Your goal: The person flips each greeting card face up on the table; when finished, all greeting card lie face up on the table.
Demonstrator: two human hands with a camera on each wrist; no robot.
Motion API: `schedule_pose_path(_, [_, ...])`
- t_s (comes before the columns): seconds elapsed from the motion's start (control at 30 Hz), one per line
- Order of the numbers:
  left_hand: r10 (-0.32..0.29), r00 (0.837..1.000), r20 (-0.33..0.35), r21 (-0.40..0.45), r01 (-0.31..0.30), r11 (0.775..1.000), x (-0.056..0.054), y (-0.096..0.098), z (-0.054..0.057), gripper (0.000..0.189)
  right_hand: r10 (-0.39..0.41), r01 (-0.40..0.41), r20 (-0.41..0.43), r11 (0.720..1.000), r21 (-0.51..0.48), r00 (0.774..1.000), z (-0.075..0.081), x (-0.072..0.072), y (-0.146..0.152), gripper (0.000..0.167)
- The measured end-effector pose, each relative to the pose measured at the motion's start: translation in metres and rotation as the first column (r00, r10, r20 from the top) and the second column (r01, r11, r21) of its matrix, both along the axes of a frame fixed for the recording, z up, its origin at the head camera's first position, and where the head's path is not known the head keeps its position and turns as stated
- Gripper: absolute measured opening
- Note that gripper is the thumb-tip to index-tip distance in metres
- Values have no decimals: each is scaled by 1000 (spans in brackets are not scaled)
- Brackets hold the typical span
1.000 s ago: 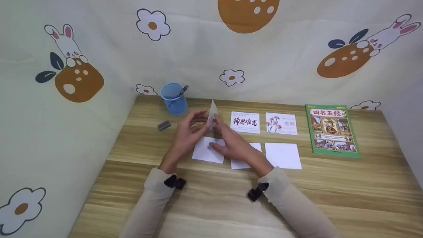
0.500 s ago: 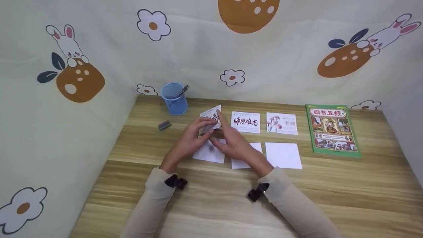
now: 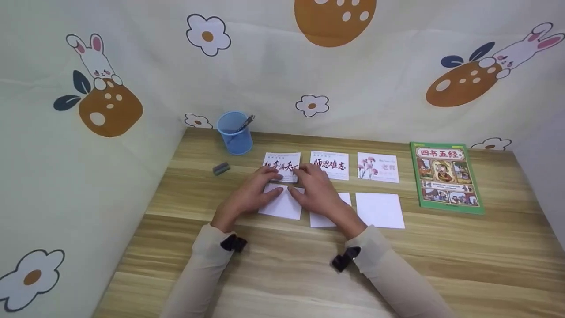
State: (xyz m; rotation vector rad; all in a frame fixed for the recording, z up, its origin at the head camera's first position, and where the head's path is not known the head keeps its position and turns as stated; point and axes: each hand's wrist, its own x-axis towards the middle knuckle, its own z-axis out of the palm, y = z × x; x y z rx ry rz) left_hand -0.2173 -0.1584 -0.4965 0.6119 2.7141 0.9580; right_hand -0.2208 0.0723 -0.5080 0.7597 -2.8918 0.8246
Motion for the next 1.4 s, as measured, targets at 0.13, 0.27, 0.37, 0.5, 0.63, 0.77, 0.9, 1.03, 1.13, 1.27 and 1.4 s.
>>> schedule_pose_path(0.13, [-1, 1000, 16, -8, 1, 1000, -1, 1, 0, 45, 3, -3, 6, 1000, 26, 1000, 1, -1, 0, 54])
schedule_pose_path(0.27, [12, 999, 38, -34, -11, 999, -2, 5, 2, 50, -14, 13, 39, 999, 40, 999, 2, 0, 1, 57])
schedule_pose_path(0.37, [20, 998, 52, -76, -16, 997, -2, 9, 4, 54, -28, 26, 58, 999, 41, 998, 2, 0, 1, 60])
schedule_pose_path(0.5, [16, 998, 67, -130, -7, 992, -1, 11, 8, 60, -31, 28, 71, 999, 43, 997, 2, 0, 1, 58])
schedule_pose_path(0.63, [-23, 996, 91, -148, 36, 988, -2, 11, 12, 65, -21, 18, 59, 999, 44, 998, 1, -1, 2, 51])
schedule_pose_path(0.77, [-74, 991, 112, -149, 91, 985, -6, 12, 15, 66, -22, 19, 37, 997, 71, 999, 2, -5, 3, 45])
schedule_pose_path(0.9, [-107, 987, 120, -158, 125, 979, -13, 14, 17, 66, -17, 11, 53, 995, 104, 998, 4, -10, 5, 44])
schedule_pose_path(1.03, [-112, 986, 121, -174, 133, 976, -18, 14, 17, 65, -6, -2, 80, 994, 106, 997, 6, -15, 8, 46])
schedule_pose_path(1.13, [-110, 986, 125, -181, 132, 975, -20, 12, 18, 64, 9, -17, 97, 996, 90, 995, 7, -19, 11, 47])
schedule_pose_path(1.27, [-99, 986, 133, -178, 122, 976, -24, 10, 20, 62, 56, -65, 133, 996, 68, 989, 9, -24, 16, 50])
schedule_pose_path(1.4, [-88, 987, 135, -164, 110, 980, -27, 11, 19, 57, 118, -121, 128, 993, 11, 985, 11, -23, 24, 51])
